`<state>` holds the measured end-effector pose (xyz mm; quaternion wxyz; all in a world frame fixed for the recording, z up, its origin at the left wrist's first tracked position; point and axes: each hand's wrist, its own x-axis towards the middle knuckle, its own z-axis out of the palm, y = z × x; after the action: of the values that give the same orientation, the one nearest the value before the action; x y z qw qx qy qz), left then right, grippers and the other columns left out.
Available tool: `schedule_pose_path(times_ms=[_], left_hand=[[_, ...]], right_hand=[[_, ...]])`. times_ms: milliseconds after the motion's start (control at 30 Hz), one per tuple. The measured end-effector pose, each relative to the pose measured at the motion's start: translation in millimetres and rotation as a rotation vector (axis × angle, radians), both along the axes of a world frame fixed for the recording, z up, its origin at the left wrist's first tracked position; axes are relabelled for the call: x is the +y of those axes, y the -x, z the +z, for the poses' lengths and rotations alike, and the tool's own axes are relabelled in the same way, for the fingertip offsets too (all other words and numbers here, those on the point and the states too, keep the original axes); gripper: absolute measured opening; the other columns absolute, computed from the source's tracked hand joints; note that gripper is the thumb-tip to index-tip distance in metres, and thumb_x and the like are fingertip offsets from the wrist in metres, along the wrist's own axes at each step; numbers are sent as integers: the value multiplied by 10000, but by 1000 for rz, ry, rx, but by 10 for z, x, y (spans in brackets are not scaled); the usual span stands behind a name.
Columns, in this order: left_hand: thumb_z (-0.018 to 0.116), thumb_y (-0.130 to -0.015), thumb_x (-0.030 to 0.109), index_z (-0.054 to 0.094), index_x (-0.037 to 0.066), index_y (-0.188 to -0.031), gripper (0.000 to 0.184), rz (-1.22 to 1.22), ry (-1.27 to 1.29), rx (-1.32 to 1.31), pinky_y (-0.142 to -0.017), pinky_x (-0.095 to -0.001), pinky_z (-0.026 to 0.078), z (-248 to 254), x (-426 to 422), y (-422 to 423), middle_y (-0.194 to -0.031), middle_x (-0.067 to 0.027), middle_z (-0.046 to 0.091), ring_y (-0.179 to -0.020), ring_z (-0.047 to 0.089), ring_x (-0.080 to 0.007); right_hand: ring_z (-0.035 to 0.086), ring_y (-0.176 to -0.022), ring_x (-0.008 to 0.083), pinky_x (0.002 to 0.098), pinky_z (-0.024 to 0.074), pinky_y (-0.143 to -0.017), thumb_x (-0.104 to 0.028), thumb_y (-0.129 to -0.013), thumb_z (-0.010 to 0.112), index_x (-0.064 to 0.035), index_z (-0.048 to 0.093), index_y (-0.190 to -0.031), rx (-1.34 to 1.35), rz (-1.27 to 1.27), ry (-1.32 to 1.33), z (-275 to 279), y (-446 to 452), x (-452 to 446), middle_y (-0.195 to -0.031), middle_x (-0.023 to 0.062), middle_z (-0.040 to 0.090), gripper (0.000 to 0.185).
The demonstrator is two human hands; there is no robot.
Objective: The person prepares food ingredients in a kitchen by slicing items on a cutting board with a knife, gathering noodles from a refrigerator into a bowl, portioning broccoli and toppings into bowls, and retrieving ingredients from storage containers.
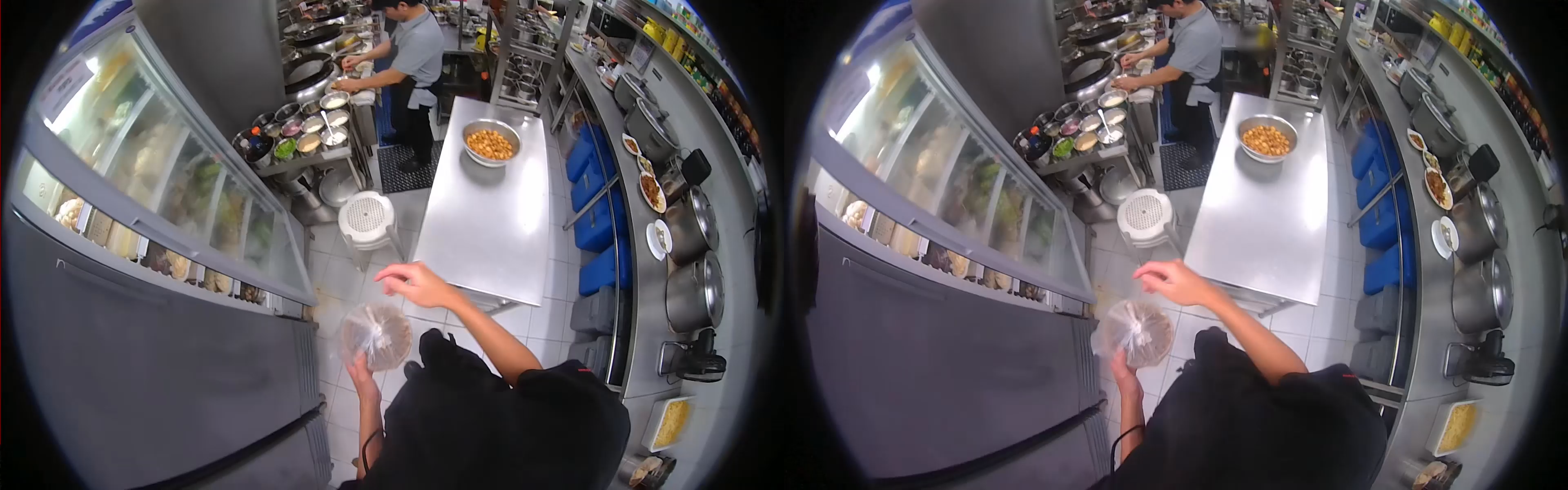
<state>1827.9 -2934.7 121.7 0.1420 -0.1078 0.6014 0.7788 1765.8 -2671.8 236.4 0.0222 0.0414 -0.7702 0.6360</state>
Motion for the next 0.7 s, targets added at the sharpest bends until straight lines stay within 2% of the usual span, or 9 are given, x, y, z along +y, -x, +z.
schedule_pose_path(times_ms=[33, 133, 233, 333, 433, 467, 533, 600, 700], left_hand=[[541, -954, 302, 299, 46, -1470, 625, -54, 24, -32, -1073, -425, 380, 53, 133, -51, -1425, -129, 429, -1304, 442, -261], [525, -954, 274, 204, 19, -1516, 696, -229, 6, 118, -1126, -384, 284, 412, 751, -219, -1500, -169, 334, -1365, 354, -263], [507, -977, 263, 288, 24, -1485, 603, -312, -9, 88, -1097, -399, 344, 465, 1450, -426, -1451, -124, 407, -1318, 421, -232], [505, -978, 274, 312, 22, -1472, 587, -388, -50, 92, -1081, -396, 359, 190, 2369, -597, -1435, -116, 434, -1305, 440, -225], [485, -970, 371, 362, 16, -1437, 599, -449, -60, 22, -1055, -391, 386, 197, 3425, -1029, -1388, -107, 484, -1275, 476, -220], [496, -959, 376, 324, 35, -1458, 629, -461, -105, -7, -1073, -399, 354, 168, 3757, -1206, -1414, -110, 444, -1299, 435, -229], [518, -936, 388, 248, 74, -1502, 700, -513, -198, -44, -1108, -417, 291, 105, 4400, -1363, -1466, -117, 364, -1347, 353, -249], [514, -932, 373, 248, 61, -1498, 699, -593, -210, -12, -1104, -414, 299, -6, 4986, -1592, -1471, -122, 356, -1352, 347, -248], [510, -929, 364, 252, 30, -1487, 699, -669, -244, -19, -1103, -400, 304, -8, 5708, -1923, -1466, -133, 361, -1351, 351, -248]], right_hand=[[656, -733, 156, 312, 529, -729, -189, -975, 531, -24, 667, -1095, -87, -29, -8, 19, -257, 164, -800, 74, 682, 245], [661, -709, 145, 305, 534, -697, -166, -968, 537, -17, 662, -1097, -160, -157, 72, -185, -906, 791, -773, 74, 680, 234], [657, -720, 137, 300, 534, -695, -146, -966, 535, -9, 668, -1075, -100, -341, -17, -138, -1545, 1444, -777, 76, 678, 220], [631, -710, 123, 281, 510, -674, -91, -945, 553, -9, 688, -1045, -110, -567, -51, 13, -2225, 2107, -758, 68, 671, 187], [641, -711, 149, 292, 514, -685, -59, -910, 587, -7, 686, -1037, 30, -707, -241, 230, -2904, 2784, -814, 96, 691, 169], [648, -730, 189, 307, 515, -696, -45, -870, 632, -17, 690, -1016, 65, -739, -312, 308, -3093, 3000, -858, 105, 690, 160], [644, -746, 210, 319, 514, -703, -50, -859, 647, -25, 694, -998, 70, -743, -475, 385, -3359, 3377, -863, 94, 679, 148], [635, -763, 232, 334, 510, -709, -70, -846, 670, -41, 698, -972, 70, -784, -601, 431, -3609, 3747, -845, 80, 660, 132], [643, -757, 227, 340, 512, -702, -98, -849, 674, -52, 701, -957, 8, -842, -643, 496, -3780, 4274, -850, 76, 661, 120]])
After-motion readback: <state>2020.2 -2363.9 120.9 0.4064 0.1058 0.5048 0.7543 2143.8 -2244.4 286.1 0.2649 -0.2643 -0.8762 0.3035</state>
